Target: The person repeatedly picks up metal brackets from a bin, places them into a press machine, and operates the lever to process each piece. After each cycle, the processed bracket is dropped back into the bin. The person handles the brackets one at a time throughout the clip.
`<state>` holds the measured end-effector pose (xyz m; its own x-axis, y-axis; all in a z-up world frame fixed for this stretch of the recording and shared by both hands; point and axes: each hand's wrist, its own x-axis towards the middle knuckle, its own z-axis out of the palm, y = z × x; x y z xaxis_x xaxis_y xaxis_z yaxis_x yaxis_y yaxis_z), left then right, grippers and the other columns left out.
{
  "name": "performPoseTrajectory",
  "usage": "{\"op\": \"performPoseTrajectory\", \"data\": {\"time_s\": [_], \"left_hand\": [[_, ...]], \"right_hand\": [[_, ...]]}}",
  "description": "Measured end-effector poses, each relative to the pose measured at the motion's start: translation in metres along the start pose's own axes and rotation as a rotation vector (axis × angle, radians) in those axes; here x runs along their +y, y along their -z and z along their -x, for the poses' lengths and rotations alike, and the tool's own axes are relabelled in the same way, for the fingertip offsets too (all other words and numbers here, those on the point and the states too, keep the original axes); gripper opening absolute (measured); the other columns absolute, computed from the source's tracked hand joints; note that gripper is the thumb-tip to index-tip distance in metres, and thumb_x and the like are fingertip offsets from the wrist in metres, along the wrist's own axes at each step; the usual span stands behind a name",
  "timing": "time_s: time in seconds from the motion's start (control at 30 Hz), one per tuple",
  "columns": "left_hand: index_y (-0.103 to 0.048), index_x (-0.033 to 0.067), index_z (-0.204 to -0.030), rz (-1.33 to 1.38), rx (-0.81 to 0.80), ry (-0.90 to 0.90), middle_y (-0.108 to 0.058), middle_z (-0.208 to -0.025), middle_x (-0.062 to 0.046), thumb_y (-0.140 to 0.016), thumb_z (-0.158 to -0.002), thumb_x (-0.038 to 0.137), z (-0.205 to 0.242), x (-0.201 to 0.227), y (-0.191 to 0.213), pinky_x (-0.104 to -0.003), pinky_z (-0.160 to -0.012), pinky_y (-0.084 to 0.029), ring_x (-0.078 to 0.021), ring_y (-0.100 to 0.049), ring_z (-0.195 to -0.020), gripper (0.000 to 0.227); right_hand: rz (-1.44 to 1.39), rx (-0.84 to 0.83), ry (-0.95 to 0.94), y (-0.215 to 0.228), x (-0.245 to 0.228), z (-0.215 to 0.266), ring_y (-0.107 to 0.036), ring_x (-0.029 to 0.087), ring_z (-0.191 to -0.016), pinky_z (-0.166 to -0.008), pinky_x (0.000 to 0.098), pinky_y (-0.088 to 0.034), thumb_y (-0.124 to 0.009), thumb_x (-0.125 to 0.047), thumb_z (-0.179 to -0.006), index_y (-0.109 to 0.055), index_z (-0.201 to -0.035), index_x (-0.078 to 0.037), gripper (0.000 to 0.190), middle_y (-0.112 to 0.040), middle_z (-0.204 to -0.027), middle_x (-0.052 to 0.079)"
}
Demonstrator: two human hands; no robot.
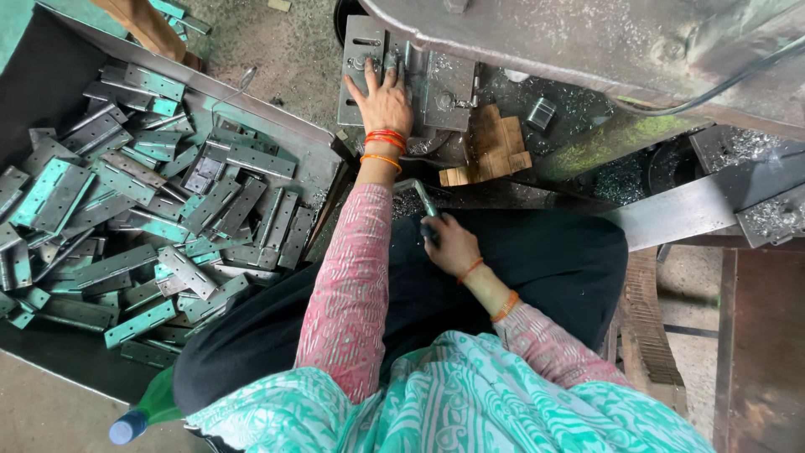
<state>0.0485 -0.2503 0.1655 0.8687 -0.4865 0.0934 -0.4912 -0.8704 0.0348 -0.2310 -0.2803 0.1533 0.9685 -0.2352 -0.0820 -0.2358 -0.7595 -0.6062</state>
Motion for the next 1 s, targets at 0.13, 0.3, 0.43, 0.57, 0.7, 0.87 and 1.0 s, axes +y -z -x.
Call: {"op": "performPoseTrajectory", "data": {"time_s": [0.13, 0.3, 0.43, 0.57, 0.7, 0.87, 1.0], "left_hand": [[-0.062, 0.0188, -0.139, -0.075, -0.014, -0.015, -0.046, -0.157, 0.003, -0.049, -0.095, 0.021, 0.007, -0.001, 0.000, -0.079, -0.115, -0.001, -0.0347, -0.016, -0.154, 0.045], [-0.062, 0.0178, -0.139, -0.096, -0.082, -0.036, -0.047, -0.156, 0.001, -0.050, -0.098, 0.024, 0.000, -0.003, 0.018, -0.079, -0.115, -0.001, -0.0362, -0.016, -0.155, 0.043], [-0.062, 0.0178, -0.139, -0.102, -0.079, -0.046, -0.048, -0.155, 0.000, -0.050, -0.097, 0.023, 0.008, -0.004, 0.016, -0.077, -0.116, -0.003, -0.0353, -0.017, -0.155, 0.044], [-0.060, 0.0174, -0.141, -0.102, -0.060, -0.048, -0.049, -0.153, -0.001, -0.050, -0.095, 0.023, 0.006, -0.006, 0.013, -0.075, -0.118, -0.004, -0.0345, -0.019, -0.154, 0.047], [-0.063, 0.0165, -0.138, -0.068, -0.020, -0.068, -0.052, -0.150, -0.001, -0.050, -0.095, 0.021, 0.001, -0.008, 0.008, -0.076, -0.117, -0.005, -0.0340, -0.022, -0.152, 0.045], [-0.067, 0.0128, -0.137, -0.032, 0.108, -0.085, -0.059, -0.144, -0.001, -0.052, -0.099, 0.022, 0.006, -0.006, 0.003, -0.077, -0.118, -0.005, -0.0351, -0.028, -0.151, 0.042], [-0.070, 0.0146, -0.125, -0.090, 0.029, -0.086, -0.059, -0.141, 0.001, -0.053, -0.090, 0.022, -0.008, -0.014, 0.018, -0.075, -0.114, -0.007, -0.0329, -0.031, -0.147, 0.040]], "right_hand": [[0.039, -0.100, -0.043, -0.012, 0.011, 0.012, -0.069, 0.044, -0.097, -0.083, 0.0528, -0.056, -0.073, -0.029, -0.084, -0.062, -0.128, -0.021, 0.045, -0.060, -0.132, 0.017], [0.080, -0.157, -0.042, 0.013, -0.004, -0.007, -0.068, 0.045, -0.100, -0.085, 0.0524, -0.056, -0.074, -0.028, -0.082, -0.061, -0.131, -0.017, 0.051, -0.062, -0.122, 0.020], [0.102, -0.169, -0.025, 0.023, -0.008, -0.015, -0.068, 0.043, -0.102, -0.086, 0.0516, -0.057, -0.073, -0.032, -0.088, -0.061, -0.132, -0.015, 0.049, -0.064, -0.119, 0.020], [0.089, -0.124, -0.035, 0.008, 0.001, -0.010, -0.069, 0.043, -0.097, -0.084, 0.0512, -0.057, -0.074, -0.029, -0.085, -0.062, -0.129, -0.017, 0.047, -0.063, -0.118, 0.020], [-0.055, 0.017, 0.010, -0.023, 0.016, 0.011, -0.071, 0.041, -0.088, -0.078, 0.0497, -0.058, -0.073, -0.023, -0.081, -0.063, -0.124, -0.022, 0.045, -0.059, -0.124, 0.022], [-0.010, -0.069, -0.025, -0.035, 0.025, 0.024, -0.071, 0.039, -0.094, -0.080, 0.0493, -0.058, -0.070, -0.023, -0.085, -0.061, -0.127, -0.022, 0.042, -0.062, -0.121, 0.017], [0.116, -0.152, -0.050, -0.011, 0.008, -0.004, -0.068, 0.043, -0.098, -0.083, 0.0501, -0.057, -0.072, -0.025, -0.082, -0.061, -0.129, -0.021, 0.049, -0.059, -0.125, 0.022]]}}
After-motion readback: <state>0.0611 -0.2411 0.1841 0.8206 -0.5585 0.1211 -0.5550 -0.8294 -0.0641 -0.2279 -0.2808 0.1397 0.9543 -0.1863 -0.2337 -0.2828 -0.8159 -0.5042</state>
